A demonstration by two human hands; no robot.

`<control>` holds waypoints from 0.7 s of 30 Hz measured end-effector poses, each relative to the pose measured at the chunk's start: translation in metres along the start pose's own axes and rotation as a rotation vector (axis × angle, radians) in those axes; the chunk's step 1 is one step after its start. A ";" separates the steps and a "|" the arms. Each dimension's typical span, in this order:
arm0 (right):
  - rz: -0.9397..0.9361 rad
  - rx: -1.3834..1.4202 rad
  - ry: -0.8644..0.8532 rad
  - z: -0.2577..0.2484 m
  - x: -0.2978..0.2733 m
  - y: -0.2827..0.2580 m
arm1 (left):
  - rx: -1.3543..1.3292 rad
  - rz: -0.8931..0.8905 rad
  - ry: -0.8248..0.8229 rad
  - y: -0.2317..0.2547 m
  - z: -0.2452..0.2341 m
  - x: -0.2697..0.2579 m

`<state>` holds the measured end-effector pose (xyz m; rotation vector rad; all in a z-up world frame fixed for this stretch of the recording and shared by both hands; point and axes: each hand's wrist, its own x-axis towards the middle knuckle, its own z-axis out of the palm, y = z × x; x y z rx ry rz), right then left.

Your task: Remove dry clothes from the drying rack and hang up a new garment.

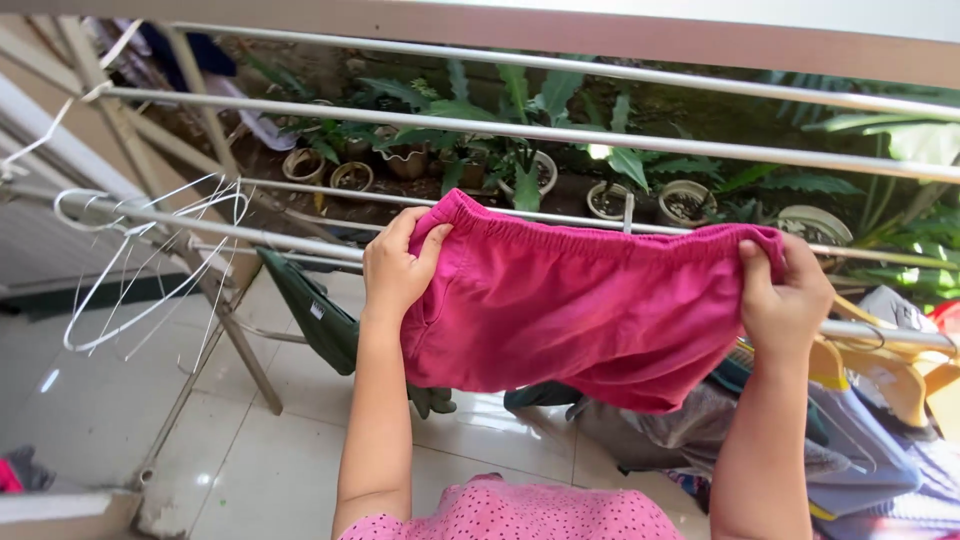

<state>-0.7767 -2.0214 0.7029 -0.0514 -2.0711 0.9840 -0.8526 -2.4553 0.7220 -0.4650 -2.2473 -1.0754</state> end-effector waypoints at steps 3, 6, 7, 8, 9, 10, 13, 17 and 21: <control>0.197 0.082 -0.102 0.014 0.013 -0.007 | 0.104 -0.028 -0.082 -0.022 0.013 0.016; 0.326 0.239 -0.125 0.032 0.025 -0.010 | 0.100 -0.111 -0.120 -0.037 0.027 0.034; 0.350 0.346 -0.121 0.038 0.029 -0.009 | 0.066 -0.218 -0.161 -0.040 0.033 0.041; 0.349 0.338 -0.111 0.042 0.032 -0.011 | 0.056 -0.211 -0.166 -0.037 0.035 0.048; 0.350 0.391 -0.059 0.046 0.035 -0.013 | -0.108 -0.268 -0.186 -0.033 0.038 0.054; 0.348 0.449 -0.012 0.052 0.039 -0.014 | -0.269 -0.328 -0.202 -0.031 0.038 0.060; 0.383 0.504 -0.025 0.060 0.055 -0.002 | -0.391 -0.428 -0.189 0.000 0.032 0.073; 0.412 0.498 -0.058 0.067 0.058 0.027 | -0.402 -0.401 -0.153 -0.027 0.045 0.060; 0.235 0.253 -0.099 0.071 0.040 0.058 | -0.178 -0.355 -0.108 -0.034 0.044 0.037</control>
